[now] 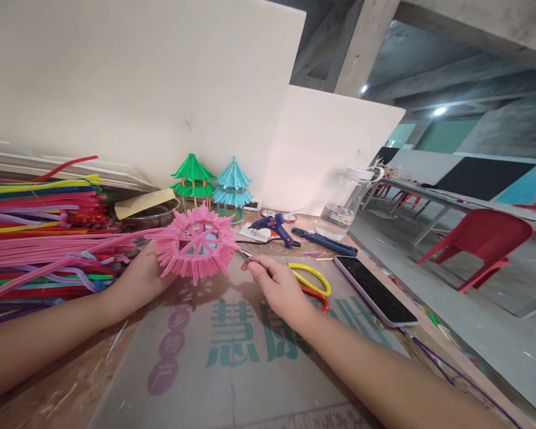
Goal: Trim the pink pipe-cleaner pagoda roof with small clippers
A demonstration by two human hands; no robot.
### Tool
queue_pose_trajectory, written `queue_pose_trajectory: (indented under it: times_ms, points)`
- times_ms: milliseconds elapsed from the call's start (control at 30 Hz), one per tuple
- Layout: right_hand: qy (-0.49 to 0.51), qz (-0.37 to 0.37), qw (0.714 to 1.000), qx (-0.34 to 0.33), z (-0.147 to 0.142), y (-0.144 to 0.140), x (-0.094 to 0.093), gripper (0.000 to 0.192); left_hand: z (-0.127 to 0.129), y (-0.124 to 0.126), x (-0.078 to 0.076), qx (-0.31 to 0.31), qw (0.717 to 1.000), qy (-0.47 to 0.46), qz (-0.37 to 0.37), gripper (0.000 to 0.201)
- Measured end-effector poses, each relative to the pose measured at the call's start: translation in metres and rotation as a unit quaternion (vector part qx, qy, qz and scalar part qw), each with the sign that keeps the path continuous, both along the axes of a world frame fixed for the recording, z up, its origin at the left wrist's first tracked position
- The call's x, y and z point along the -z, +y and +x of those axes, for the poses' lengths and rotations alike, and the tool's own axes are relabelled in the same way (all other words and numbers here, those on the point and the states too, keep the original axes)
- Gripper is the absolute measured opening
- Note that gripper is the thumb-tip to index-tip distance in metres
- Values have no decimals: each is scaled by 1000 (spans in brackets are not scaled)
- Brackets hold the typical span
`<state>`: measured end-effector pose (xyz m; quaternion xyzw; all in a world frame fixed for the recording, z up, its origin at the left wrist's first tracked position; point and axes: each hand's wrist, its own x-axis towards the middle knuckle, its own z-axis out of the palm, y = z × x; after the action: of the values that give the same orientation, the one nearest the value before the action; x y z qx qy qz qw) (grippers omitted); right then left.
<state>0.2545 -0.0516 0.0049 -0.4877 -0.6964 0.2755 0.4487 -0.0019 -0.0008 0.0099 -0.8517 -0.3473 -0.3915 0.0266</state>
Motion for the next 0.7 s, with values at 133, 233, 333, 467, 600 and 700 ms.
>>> queue_pose_trajectory:
  times_ms: [133,233,333,467,600,700]
  points:
    - [-1,2,1000,5,1,0,0,42,0,1,1,-1,1000,-3,-17,21]
    - [-3,6,1000,4,1,0,0,42,-1,2,2,-4,999,-12,-40,16]
    - [-1,0,1000,-11,0,-1,0,42,-1,4,4,-2,999,-20,-40,17]
    - [0,-2,1000,-12,0,-2,-1,44,-3,5,7,-9,999,-14,-35,17]
    - [4,-7,1000,-5,-1,-2,-2,46,-3,5,5,-15,999,0,-33,15]
    - [5,-12,1000,-2,0,-2,-1,45,-3,3,4,-6,999,-3,-34,17]
